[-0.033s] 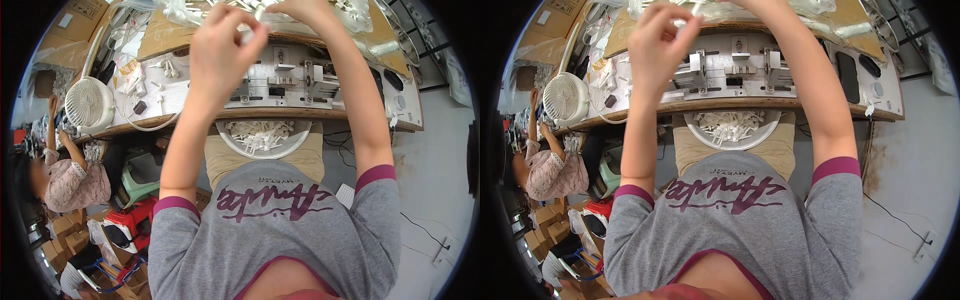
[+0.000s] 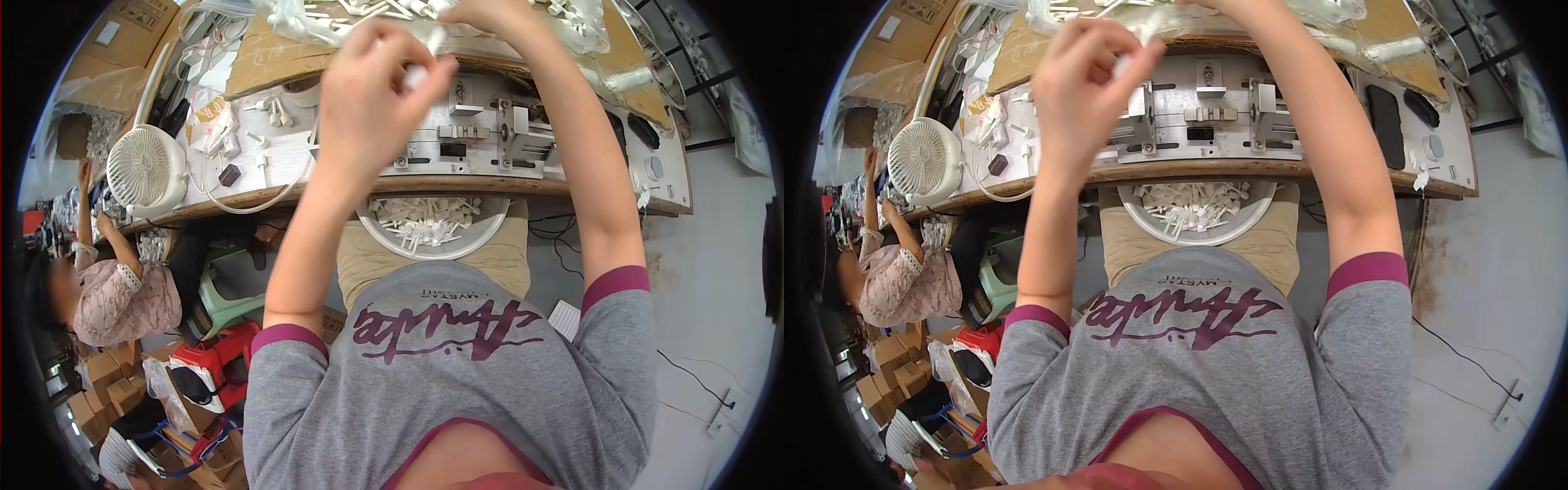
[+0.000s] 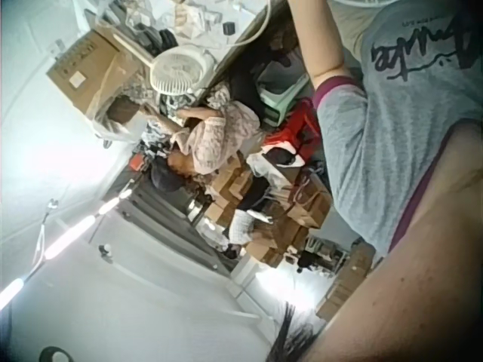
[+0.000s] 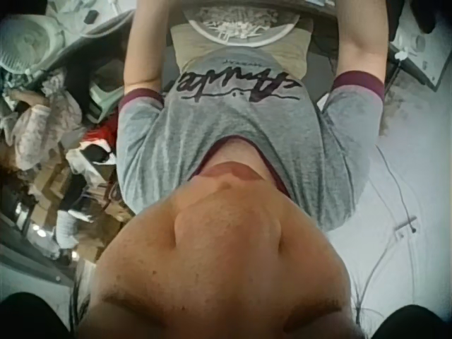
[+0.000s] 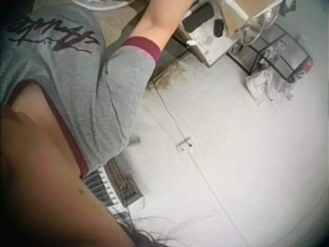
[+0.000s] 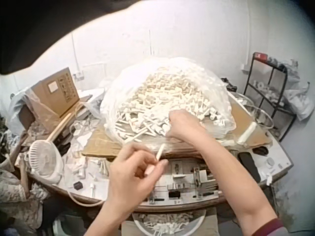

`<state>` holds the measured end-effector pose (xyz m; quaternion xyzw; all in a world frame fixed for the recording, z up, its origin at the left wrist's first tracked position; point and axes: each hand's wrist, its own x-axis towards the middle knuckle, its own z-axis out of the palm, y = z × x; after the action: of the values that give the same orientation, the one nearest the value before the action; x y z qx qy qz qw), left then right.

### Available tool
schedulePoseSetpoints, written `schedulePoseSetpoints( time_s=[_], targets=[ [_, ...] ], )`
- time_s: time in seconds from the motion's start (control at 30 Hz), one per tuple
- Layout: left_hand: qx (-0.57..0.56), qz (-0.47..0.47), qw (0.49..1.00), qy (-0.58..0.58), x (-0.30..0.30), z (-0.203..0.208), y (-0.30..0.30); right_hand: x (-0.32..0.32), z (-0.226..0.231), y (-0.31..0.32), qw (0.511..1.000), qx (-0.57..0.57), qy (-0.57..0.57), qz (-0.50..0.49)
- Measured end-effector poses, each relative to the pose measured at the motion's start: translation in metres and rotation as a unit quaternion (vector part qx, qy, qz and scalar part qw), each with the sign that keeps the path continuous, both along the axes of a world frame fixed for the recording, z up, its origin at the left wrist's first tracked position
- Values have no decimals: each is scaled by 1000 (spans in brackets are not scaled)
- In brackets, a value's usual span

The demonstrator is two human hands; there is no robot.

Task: Manually assemble small white plastic components using a workbench fixture.

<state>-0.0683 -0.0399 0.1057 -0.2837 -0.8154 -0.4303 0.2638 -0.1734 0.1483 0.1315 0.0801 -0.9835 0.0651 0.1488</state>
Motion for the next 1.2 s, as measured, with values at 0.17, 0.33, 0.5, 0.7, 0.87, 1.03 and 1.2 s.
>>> schedulePoseSetpoints(
  time_s=[0.17, 0.33, 0.5, 0.7, 0.87, 1.03, 1.2],
  targets=[
    [25, -132, 983, -125, 51, -35, 1, -28, -10, -7, 986, 97, -132, -28],
    [-102, -93, 987, -80, 68, -84, 8, -15, -13, 9, 991, 93, -79, 57],
    [-217, -44, 975, -6, 60, -121, 20, -2, -10, 25, 992, -1, -26, 124],
    [-257, -44, 965, 12, 48, -122, 25, 4, -6, 66, 895, -437, -13, 88],
    [-241, -39, 970, -16, 50, -125, 22, 15, -11, 71, 765, -642, -28, 51],
    [-234, -47, 971, -22, 48, -121, 20, 8, -26, 78, 707, -706, 2, 40],
    [-79, -87, 990, -77, 44, -85, 20, 28, -22, 79, 648, -756, 9, 89]
  ],
)
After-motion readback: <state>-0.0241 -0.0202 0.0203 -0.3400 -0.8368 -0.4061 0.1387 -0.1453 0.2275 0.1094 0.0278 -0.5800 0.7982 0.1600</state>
